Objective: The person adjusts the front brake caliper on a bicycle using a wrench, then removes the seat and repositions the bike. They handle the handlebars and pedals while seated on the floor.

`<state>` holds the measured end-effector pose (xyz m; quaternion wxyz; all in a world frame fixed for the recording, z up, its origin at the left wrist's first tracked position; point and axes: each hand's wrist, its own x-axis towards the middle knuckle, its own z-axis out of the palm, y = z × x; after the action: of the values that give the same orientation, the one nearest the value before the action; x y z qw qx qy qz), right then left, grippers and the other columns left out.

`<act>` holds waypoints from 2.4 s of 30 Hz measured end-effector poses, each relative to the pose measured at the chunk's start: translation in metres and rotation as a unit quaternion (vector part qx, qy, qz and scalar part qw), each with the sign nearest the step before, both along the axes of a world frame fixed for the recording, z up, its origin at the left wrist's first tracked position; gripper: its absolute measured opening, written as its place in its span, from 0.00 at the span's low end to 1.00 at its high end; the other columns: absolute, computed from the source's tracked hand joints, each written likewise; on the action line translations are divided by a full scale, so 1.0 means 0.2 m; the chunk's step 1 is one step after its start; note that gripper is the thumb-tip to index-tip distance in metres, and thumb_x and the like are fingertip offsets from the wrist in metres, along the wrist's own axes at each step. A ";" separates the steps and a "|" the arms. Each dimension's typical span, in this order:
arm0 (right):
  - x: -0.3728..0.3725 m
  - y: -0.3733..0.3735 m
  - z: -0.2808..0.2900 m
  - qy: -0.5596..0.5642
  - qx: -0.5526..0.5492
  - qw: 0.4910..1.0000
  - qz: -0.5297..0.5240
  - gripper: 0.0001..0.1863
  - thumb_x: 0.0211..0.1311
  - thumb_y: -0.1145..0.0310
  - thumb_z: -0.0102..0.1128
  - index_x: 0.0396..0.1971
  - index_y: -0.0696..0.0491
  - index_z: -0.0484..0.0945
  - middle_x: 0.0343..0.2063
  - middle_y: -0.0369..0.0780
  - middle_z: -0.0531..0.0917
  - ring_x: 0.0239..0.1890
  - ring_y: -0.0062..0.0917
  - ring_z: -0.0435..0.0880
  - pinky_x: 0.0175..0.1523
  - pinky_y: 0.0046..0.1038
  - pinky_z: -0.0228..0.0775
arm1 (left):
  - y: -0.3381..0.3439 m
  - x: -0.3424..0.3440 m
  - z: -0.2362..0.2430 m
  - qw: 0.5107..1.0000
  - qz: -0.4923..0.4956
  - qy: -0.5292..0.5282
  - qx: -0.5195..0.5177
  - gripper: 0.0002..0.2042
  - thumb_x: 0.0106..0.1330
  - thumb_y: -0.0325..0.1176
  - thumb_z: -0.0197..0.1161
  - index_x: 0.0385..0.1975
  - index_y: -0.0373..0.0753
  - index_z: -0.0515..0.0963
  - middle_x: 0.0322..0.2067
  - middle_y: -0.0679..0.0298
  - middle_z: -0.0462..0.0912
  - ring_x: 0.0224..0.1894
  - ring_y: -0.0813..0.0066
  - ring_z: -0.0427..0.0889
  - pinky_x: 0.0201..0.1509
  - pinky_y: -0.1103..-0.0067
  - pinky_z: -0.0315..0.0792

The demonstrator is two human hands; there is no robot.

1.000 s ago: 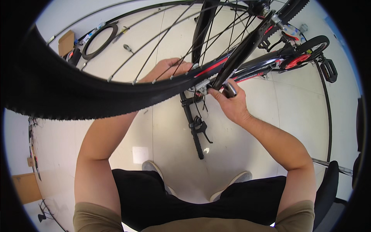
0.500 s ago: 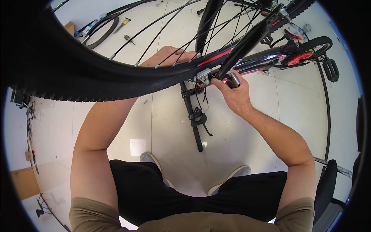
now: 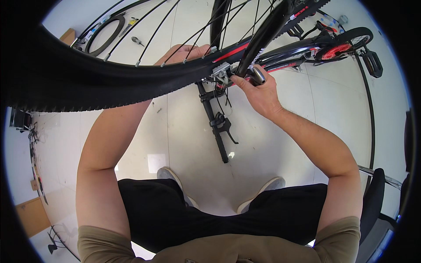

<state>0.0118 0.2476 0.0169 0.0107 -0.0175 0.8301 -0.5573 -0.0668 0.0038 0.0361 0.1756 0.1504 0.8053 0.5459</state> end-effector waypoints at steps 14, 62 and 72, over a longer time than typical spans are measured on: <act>-0.05 0.02 -0.18 0.094 -0.151 0.984 0.021 0.14 0.56 0.66 0.72 0.34 0.58 0.77 0.25 0.38 0.78 0.27 0.19 0.75 0.32 0.25 0.71 | 0.05 0.00 0.03 0.998 0.011 -0.053 -0.041 0.23 0.74 0.53 0.51 0.29 0.38 0.79 0.22 0.74 0.73 0.26 0.87 0.67 0.29 0.83 0.62; 1.27 0.79 1.35 -0.392 -0.634 0.497 -0.444 0.07 0.68 0.77 0.42 0.44 0.57 0.64 0.38 0.46 0.78 0.24 0.19 0.67 0.26 0.22 0.59 | 0.57 0.15 2.54 0.947 0.097 0.154 -0.264 0.35 0.62 0.37 0.61 0.70 0.36 0.59 0.68 0.57 0.65 0.70 0.62 0.62 0.70 0.64 0.55; 1.70 1.39 1.74 -0.512 -0.324 0.615 -0.504 0.01 0.59 0.79 0.50 0.28 0.58 0.70 0.20 0.43 0.75 0.13 0.20 0.67 0.15 0.24 0.52 | 0.85 0.13 2.42 0.888 0.143 0.117 -0.420 0.27 0.53 0.39 0.74 0.53 0.40 0.76 0.36 0.48 0.85 0.40 0.48 0.85 0.47 0.62 0.76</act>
<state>0.3520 0.5248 0.3639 0.1449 0.6898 0.3333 -0.6261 -0.0409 0.1739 0.5193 0.0469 0.0087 0.9869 0.1542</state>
